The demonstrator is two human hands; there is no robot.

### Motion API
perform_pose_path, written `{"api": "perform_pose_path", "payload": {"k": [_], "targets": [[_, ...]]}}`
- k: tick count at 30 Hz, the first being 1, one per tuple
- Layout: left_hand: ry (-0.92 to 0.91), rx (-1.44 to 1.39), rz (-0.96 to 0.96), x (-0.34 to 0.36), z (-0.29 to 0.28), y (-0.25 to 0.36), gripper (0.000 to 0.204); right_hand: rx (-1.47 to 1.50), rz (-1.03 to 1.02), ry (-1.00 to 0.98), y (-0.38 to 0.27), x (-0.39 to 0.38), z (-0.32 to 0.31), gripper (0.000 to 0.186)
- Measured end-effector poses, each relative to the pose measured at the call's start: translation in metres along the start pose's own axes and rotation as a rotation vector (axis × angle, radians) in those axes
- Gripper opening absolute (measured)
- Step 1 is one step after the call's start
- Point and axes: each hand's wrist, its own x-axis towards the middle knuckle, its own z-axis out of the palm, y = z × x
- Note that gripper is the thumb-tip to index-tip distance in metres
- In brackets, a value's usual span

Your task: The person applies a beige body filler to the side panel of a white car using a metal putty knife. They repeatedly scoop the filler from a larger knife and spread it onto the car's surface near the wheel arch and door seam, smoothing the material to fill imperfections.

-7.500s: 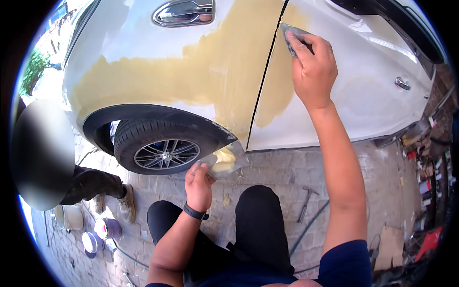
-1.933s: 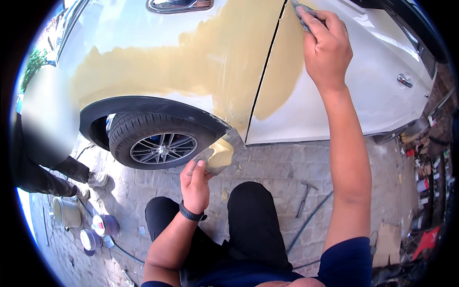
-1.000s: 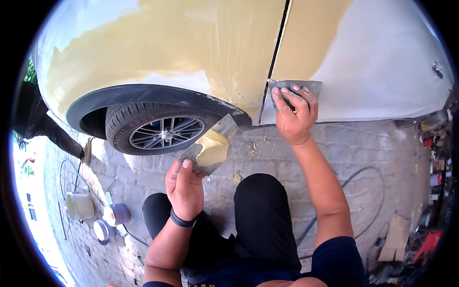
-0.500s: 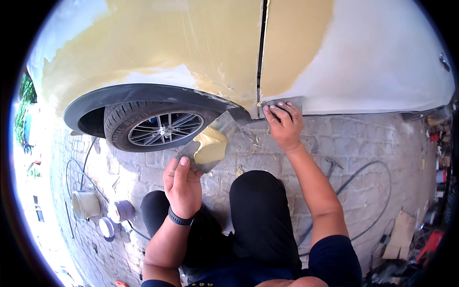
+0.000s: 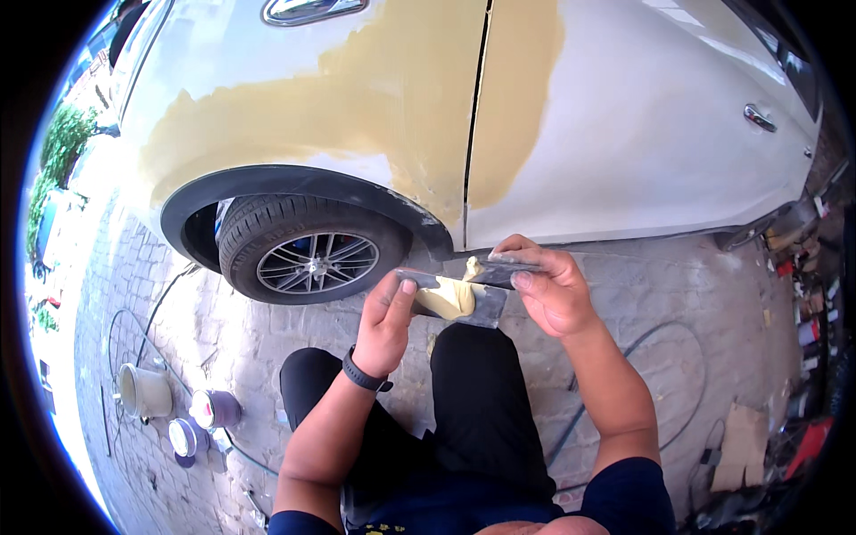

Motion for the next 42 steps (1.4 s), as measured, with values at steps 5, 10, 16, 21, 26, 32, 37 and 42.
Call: {"api": "perform_pose_path", "payload": {"k": [5,10,16,21,26,32,37,42], "targets": [[0.051,-0.347,0.062,-0.006,0.011,0.018,0.026,-0.511,0.09,-0.108,-0.031,-0.002,0.019,0.028],[0.031,-0.698,-0.08,-0.013,0.011,0.041,0.032,-0.47,0.04,0.117,-0.039,-0.002,0.021,0.014],[-0.068,-0.91,-0.306,-0.031,0.024,0.038,0.032,-0.332,0.092,0.03,-0.015,0.015,0.029,0.014],[0.067,-0.719,-0.083,-0.027,-0.001,0.057,0.034,-0.837,-0.46,0.493,-0.072,0.078,0.0,0.019],[0.167,-0.556,-0.063,-0.03,-0.011,0.039,0.028,-1.848,-1.196,0.462,-0.143,0.174,-0.002,0.036],[0.193,-0.544,-0.074,-0.019,-0.007,0.033,0.022,-2.08,-1.29,0.481,-0.15,0.229,-0.015,0.041],[0.197,-0.56,-0.073,-0.021,-0.014,0.03,0.022,-2.039,-1.184,0.444,-0.117,0.216,-0.023,0.044],[0.233,-0.547,-0.095,-0.022,-0.016,0.029,0.023,-2.004,-1.094,0.424,-0.07,0.182,-0.032,0.045]]}}
